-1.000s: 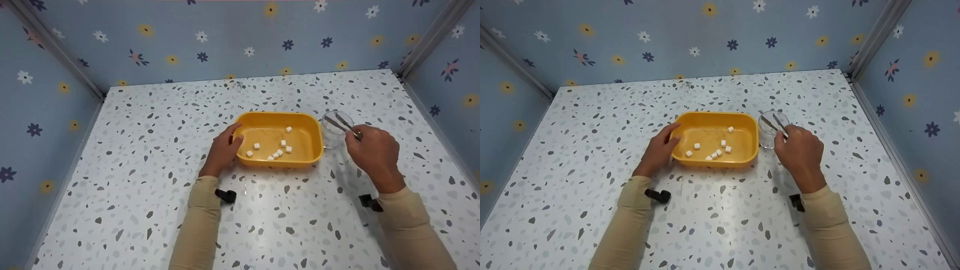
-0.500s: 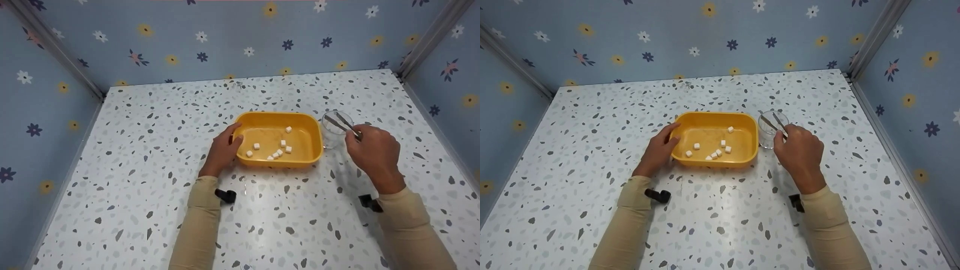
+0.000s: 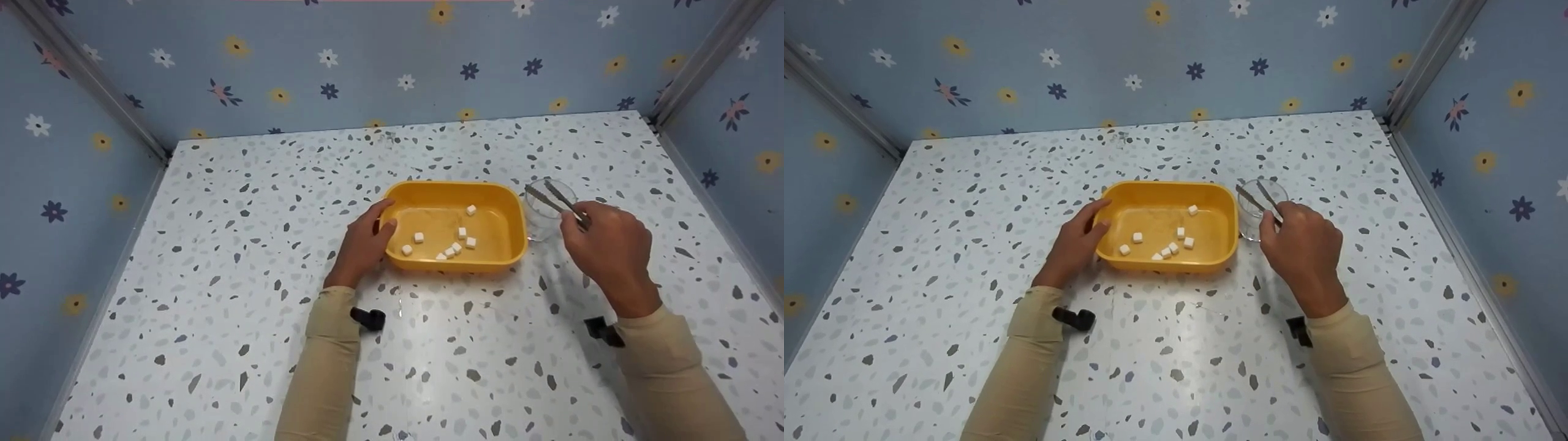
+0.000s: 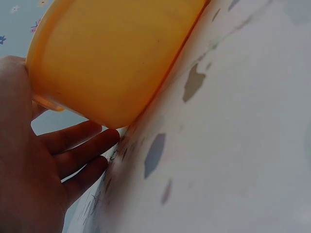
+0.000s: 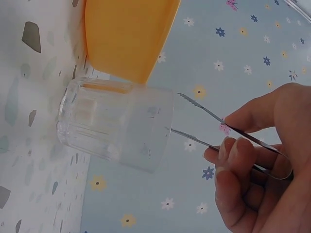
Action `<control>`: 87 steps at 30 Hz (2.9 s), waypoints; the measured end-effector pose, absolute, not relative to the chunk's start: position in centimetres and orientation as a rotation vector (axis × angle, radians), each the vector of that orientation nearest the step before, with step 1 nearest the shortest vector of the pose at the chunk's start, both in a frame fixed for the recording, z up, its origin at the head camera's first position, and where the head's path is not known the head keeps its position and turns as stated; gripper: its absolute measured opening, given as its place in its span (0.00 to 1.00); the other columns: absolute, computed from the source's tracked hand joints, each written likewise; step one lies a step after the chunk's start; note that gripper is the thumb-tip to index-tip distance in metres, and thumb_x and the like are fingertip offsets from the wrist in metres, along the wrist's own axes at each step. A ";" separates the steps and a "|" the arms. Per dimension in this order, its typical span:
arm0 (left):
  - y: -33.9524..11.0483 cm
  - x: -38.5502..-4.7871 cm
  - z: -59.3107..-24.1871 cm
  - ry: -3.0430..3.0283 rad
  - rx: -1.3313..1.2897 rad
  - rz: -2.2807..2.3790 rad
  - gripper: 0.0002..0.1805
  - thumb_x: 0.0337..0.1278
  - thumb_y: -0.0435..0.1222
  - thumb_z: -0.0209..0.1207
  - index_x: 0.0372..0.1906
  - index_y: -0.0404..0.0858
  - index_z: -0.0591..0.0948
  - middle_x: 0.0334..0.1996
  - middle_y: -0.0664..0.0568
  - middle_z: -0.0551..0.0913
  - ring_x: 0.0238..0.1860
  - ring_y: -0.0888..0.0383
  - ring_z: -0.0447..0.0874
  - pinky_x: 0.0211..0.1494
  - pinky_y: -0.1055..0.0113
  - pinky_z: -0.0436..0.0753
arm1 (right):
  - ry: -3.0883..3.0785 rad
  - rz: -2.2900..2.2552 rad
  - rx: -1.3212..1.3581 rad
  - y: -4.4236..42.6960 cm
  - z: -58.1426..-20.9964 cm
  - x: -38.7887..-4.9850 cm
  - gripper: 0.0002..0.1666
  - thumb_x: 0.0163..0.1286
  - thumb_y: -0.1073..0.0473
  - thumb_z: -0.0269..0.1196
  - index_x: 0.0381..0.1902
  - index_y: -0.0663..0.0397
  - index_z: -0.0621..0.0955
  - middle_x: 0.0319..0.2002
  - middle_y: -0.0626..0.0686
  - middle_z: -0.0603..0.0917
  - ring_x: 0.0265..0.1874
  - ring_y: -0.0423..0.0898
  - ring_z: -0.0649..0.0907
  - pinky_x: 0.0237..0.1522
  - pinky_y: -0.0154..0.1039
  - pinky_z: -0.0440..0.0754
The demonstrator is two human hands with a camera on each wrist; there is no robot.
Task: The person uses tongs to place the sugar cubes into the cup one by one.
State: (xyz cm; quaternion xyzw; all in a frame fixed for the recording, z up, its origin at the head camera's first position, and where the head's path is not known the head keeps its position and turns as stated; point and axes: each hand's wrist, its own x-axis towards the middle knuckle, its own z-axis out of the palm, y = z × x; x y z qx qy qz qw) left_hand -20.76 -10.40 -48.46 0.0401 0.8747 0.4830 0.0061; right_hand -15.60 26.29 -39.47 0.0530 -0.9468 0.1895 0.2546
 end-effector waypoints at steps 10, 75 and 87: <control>-10.4 -21.0 -48.6 2.734 0.130 1.522 0.27 0.72 0.48 0.52 0.73 0.55 0.70 0.64 0.56 0.76 0.51 0.59 0.77 0.57 0.61 0.77 | -2.572 0.546 0.169 25.8 -39.6 -15.5 0.17 0.69 0.56 0.62 0.38 0.66 0.88 0.30 0.61 0.87 0.23 0.56 0.83 0.22 0.52 0.75; -10.4 -20.8 -48.5 2.728 0.120 1.529 0.26 0.73 0.48 0.52 0.73 0.55 0.70 0.65 0.56 0.75 0.53 0.59 0.78 0.58 0.62 0.77 | -2.469 0.606 0.492 23.3 -41.1 -15.0 0.14 0.65 0.57 0.66 0.39 0.64 0.88 0.31 0.58 0.88 0.25 0.52 0.84 0.25 0.50 0.81; -10.4 -20.7 -48.4 2.725 0.125 1.529 0.26 0.73 0.48 0.52 0.73 0.55 0.70 0.64 0.56 0.75 0.53 0.58 0.77 0.58 0.61 0.76 | -2.492 0.634 0.576 22.7 -41.4 -14.8 0.12 0.64 0.59 0.67 0.40 0.63 0.87 0.33 0.57 0.88 0.28 0.51 0.85 0.28 0.49 0.82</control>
